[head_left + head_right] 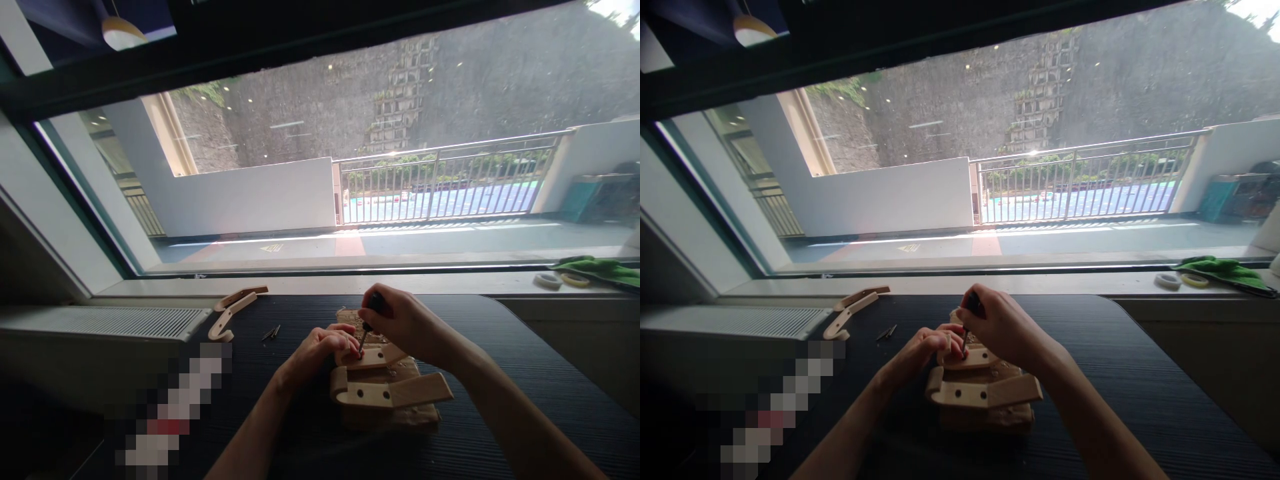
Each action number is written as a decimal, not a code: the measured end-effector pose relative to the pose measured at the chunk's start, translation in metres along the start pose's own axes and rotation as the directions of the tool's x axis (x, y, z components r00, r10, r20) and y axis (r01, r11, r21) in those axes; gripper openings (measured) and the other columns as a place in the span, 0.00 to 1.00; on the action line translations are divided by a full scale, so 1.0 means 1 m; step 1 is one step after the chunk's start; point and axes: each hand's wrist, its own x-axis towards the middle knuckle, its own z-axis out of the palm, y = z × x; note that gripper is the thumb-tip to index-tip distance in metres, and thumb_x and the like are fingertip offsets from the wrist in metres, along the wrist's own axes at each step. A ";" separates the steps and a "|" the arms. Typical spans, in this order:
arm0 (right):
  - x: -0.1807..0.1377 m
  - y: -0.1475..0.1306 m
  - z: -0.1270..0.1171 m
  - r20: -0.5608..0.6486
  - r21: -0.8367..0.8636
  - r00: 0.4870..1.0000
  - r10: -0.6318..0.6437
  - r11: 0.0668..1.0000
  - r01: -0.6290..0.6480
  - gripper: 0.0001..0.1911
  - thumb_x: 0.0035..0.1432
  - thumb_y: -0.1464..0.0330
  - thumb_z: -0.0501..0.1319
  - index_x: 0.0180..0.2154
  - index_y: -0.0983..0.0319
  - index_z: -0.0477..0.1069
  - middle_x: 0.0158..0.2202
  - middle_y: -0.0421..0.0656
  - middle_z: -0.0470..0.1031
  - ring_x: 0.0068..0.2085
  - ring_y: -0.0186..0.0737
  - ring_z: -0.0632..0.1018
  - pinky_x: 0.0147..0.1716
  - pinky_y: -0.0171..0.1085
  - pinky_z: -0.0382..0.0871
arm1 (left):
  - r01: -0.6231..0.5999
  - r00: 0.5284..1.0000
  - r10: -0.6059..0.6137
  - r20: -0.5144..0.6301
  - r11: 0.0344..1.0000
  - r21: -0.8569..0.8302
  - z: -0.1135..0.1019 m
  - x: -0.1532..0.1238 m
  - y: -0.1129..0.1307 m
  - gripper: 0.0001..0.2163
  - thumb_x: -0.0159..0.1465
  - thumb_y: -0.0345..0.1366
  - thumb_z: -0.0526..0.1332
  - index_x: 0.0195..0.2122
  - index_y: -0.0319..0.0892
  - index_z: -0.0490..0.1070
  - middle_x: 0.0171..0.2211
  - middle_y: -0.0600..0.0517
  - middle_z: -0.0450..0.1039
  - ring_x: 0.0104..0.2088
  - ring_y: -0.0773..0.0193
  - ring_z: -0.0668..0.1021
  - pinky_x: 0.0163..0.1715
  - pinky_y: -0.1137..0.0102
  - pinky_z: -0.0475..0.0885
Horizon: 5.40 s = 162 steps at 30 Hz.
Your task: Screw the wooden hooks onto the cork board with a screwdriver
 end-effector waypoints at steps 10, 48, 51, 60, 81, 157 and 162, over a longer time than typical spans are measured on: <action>-0.002 -0.010 0.003 0.025 -0.062 0.997 -0.075 0.995 0.077 0.04 0.58 0.66 0.56 0.33 0.60 0.65 0.25 0.36 0.69 0.25 0.30 0.66 0.24 0.31 0.58 | -0.016 1.000 0.016 0.004 1.000 0.006 0.001 -0.002 0.003 0.14 0.57 0.33 0.51 0.26 0.38 0.77 0.34 0.47 0.77 0.53 0.53 0.66 0.56 0.62 0.57; 0.006 0.000 0.011 -0.048 -0.076 0.996 -0.069 0.995 0.065 0.06 0.58 0.65 0.56 0.37 0.59 0.63 0.24 0.36 0.66 0.24 0.32 0.65 0.24 0.32 0.58 | 0.001 1.000 -0.001 -0.010 1.000 0.012 0.002 0.000 0.004 0.14 0.57 0.34 0.51 0.27 0.38 0.77 0.34 0.47 0.78 0.53 0.55 0.67 0.56 0.63 0.58; 0.004 -0.003 0.012 -0.036 -0.068 0.996 -0.081 0.995 0.079 0.05 0.58 0.67 0.55 0.38 0.59 0.62 0.23 0.34 0.66 0.23 0.31 0.65 0.24 0.31 0.58 | 0.010 1.000 -0.010 -0.002 1.000 0.013 0.002 -0.001 0.003 0.14 0.57 0.34 0.51 0.28 0.38 0.77 0.35 0.47 0.77 0.54 0.55 0.66 0.56 0.63 0.57; -0.001 -0.007 0.004 0.075 0.007 0.992 -0.097 0.995 0.097 0.14 0.61 0.67 0.51 0.50 0.59 0.61 0.27 0.38 0.71 0.25 0.32 0.69 0.25 0.32 0.61 | 0.009 1.000 -0.009 -0.009 1.000 0.009 0.003 -0.001 0.003 0.15 0.58 0.35 0.50 0.25 0.39 0.76 0.33 0.48 0.77 0.53 0.56 0.66 0.57 0.65 0.55; 0.003 -0.005 0.005 -0.069 -0.153 0.991 -0.111 0.983 0.100 0.11 0.59 0.62 0.56 0.42 0.59 0.66 0.27 0.39 0.72 0.26 0.34 0.70 0.24 0.32 0.61 | 0.005 1.000 -0.005 -0.018 1.000 -0.010 0.003 0.000 0.001 0.15 0.57 0.35 0.51 0.25 0.39 0.77 0.34 0.47 0.77 0.54 0.54 0.66 0.56 0.64 0.57; 0.003 -0.006 0.016 -0.081 -0.279 0.988 -0.134 0.954 0.107 0.18 0.60 0.64 0.54 0.52 0.60 0.62 0.26 0.39 0.73 0.24 0.35 0.71 0.23 0.32 0.58 | 0.010 1.000 -0.011 -0.028 0.999 -0.039 0.004 -0.002 0.002 0.15 0.59 0.36 0.52 0.27 0.37 0.77 0.34 0.46 0.76 0.51 0.53 0.68 0.54 0.63 0.58; 0.001 -0.007 0.012 -0.071 -0.185 0.981 -0.179 0.969 0.163 0.20 0.61 0.69 0.51 0.55 0.56 0.61 0.31 0.40 0.75 0.26 0.33 0.72 0.25 0.32 0.62 | 0.013 0.999 -0.013 -0.034 1.000 -0.019 0.005 -0.001 0.003 0.15 0.58 0.36 0.51 0.25 0.38 0.77 0.32 0.47 0.76 0.51 0.54 0.67 0.54 0.64 0.58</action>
